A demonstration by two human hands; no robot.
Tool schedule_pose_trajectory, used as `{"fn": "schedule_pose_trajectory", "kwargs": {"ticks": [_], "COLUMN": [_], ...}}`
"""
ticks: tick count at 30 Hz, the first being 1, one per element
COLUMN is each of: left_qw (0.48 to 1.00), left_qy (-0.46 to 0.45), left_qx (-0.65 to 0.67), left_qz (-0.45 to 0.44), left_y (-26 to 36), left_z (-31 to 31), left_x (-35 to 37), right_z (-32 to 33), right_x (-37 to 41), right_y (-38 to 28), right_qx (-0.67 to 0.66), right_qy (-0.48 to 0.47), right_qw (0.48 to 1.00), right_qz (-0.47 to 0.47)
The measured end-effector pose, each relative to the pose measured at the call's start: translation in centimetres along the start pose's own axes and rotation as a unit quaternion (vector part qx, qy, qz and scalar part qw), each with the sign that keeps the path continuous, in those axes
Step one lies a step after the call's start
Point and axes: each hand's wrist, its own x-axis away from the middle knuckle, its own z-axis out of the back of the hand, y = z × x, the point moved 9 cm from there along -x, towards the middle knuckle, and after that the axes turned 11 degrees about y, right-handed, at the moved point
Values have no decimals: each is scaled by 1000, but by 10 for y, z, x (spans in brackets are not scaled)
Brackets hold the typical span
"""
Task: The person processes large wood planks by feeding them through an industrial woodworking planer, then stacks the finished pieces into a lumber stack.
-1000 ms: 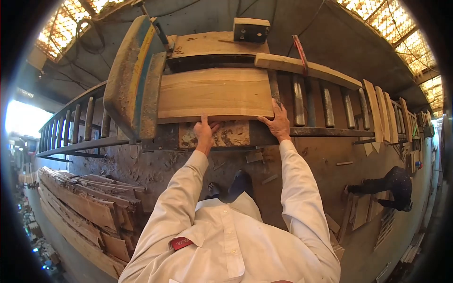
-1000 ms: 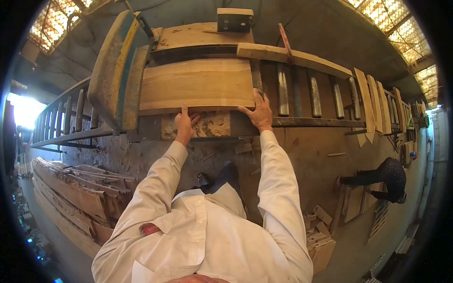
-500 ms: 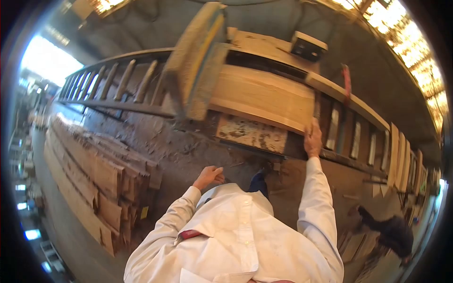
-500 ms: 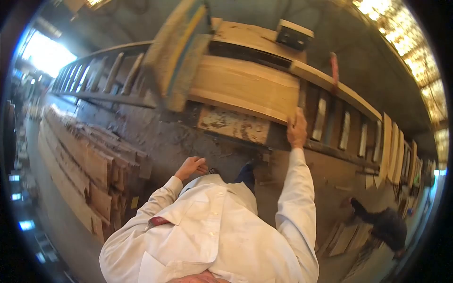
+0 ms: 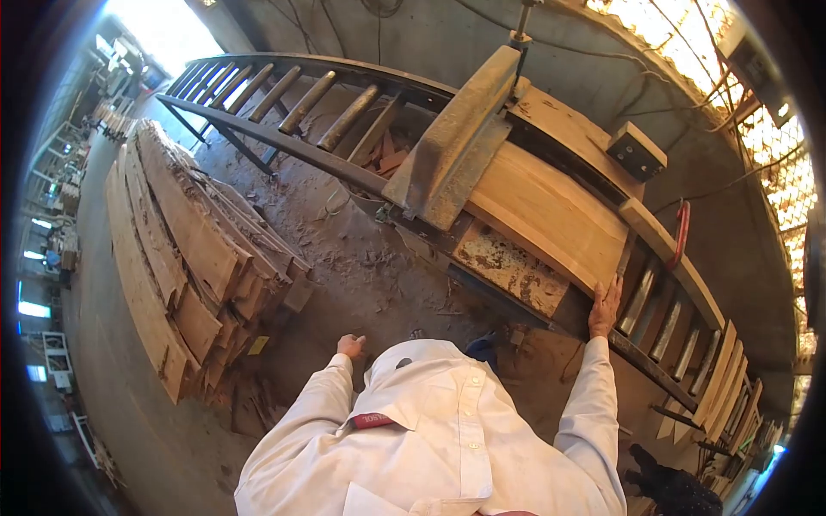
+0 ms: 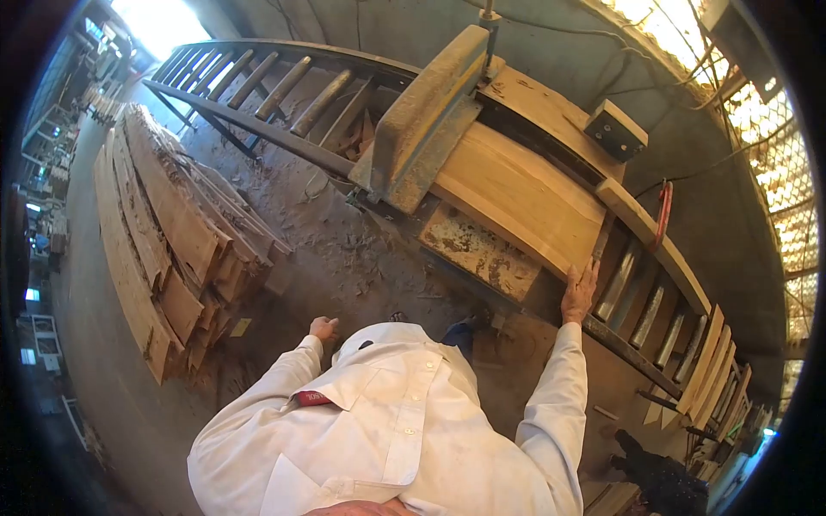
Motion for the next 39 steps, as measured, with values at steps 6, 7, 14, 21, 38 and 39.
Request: {"fn": "schedule_pose_trajectory", "kwargs": {"ticks": [6,7,14,21,38,39], "left_qw": [998,998,984,997,872,878], "left_qy": [-9,-12,-20,-29,-286,-261], "left_qx": [-13,-19,-125,-52,391,397], "left_qz": [-60,-66,-123,-57,-66,-52], "left_y": [29,28,13,-5,464,463], "left_z": [-2,0,5,4,-249,-256], "left_x": [2,2,-4,-14,177,175], "right_z": [0,1,1,1,26,26], "right_x": [2,2,1,1,1,-1], "right_y": [-4,-6,-4,0,-3,0], "right_qx": [-3,-9,19,24,-21,-15], "right_qy": [-1,-3,12,22,96,78], "right_qw": [1000,1000,1000,999,994,996], "right_qz": [2,0,13,22,39,31]}}
